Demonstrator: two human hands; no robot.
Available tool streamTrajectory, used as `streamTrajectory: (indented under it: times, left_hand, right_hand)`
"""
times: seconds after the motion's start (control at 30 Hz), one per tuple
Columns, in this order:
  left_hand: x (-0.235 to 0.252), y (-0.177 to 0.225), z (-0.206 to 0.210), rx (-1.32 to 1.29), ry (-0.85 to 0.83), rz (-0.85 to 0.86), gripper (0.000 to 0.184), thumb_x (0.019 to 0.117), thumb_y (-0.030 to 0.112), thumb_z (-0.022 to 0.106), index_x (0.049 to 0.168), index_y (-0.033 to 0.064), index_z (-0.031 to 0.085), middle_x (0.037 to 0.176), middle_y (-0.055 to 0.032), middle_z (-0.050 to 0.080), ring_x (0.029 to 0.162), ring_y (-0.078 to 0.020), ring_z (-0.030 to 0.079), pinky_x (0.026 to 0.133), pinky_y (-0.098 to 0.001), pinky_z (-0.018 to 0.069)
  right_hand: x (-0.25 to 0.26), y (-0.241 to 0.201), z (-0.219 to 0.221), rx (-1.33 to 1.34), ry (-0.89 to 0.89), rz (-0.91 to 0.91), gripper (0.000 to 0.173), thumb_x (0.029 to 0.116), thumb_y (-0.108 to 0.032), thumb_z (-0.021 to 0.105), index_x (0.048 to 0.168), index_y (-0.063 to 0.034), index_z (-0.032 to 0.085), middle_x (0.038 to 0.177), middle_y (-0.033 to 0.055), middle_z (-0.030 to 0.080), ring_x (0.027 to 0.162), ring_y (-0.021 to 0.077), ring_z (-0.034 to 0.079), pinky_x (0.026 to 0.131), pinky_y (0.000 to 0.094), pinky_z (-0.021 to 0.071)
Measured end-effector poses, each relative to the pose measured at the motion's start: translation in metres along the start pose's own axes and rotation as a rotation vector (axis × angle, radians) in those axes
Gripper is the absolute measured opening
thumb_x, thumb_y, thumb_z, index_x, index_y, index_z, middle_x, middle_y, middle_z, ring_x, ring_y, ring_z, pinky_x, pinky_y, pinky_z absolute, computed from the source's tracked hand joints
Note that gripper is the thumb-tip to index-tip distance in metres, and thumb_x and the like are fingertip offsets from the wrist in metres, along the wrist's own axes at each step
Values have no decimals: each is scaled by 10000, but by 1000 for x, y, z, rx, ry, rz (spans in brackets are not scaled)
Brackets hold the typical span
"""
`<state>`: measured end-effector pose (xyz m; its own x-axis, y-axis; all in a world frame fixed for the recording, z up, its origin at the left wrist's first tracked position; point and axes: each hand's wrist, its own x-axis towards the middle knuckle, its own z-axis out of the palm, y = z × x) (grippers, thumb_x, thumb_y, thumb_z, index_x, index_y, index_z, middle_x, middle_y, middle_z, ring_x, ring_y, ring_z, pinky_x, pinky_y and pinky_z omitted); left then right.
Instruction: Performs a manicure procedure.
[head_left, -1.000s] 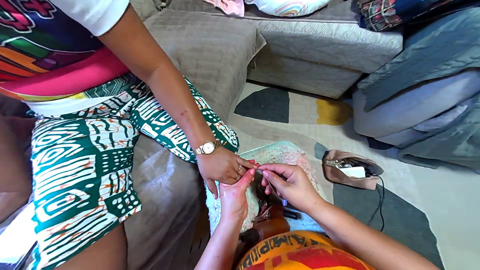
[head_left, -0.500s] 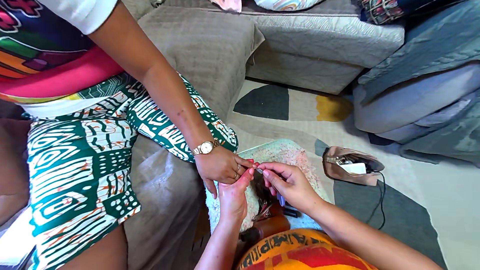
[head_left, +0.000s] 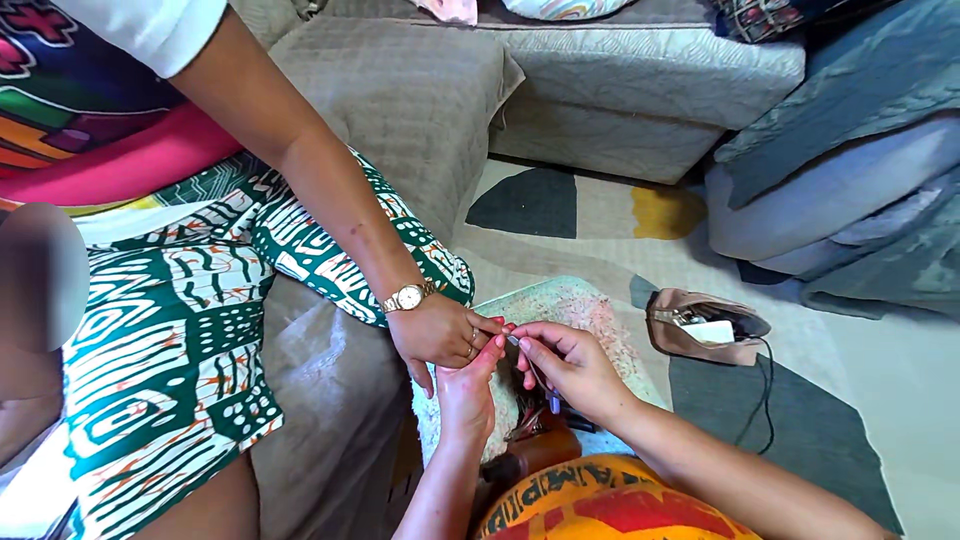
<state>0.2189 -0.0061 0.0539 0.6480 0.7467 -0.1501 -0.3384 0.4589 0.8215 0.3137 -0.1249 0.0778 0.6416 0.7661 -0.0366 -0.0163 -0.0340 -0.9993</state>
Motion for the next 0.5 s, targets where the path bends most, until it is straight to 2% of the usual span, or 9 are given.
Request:
streamTrajectory:
  times: [0.13,0.33,0.5]
  left_hand:
    - [1,-1,0,4,5,7,124,829,-79,732,945,-86,690,976,-235,734,830,-182,724,695,-254,585]
    - [1,-1,0,7,-9,19,153,839,-65,731,981,-88,679,946,-226,732,789,-172,717,665,-247,577]
    - [1,0,0,7,-36,32,139,852,-66,725,985,-90,690,997,-242,736,852,-188,733,689,-253,586]
  right_hand:
    - [0,2,1,3,-1,7,217,1058,-124,530,1158,-9,684,836,20,688,645,82,649,576,203,566]
    - [0,1,0,-18,-19,13,241,1064,-149,512,1187,-24,678,815,-3,654,616,55,606,556,192,535]
    - [-2,2,-2,16,-27,4,253,1068,-134,505,1202,-11,681,824,6,669,623,68,623,558,199,549]
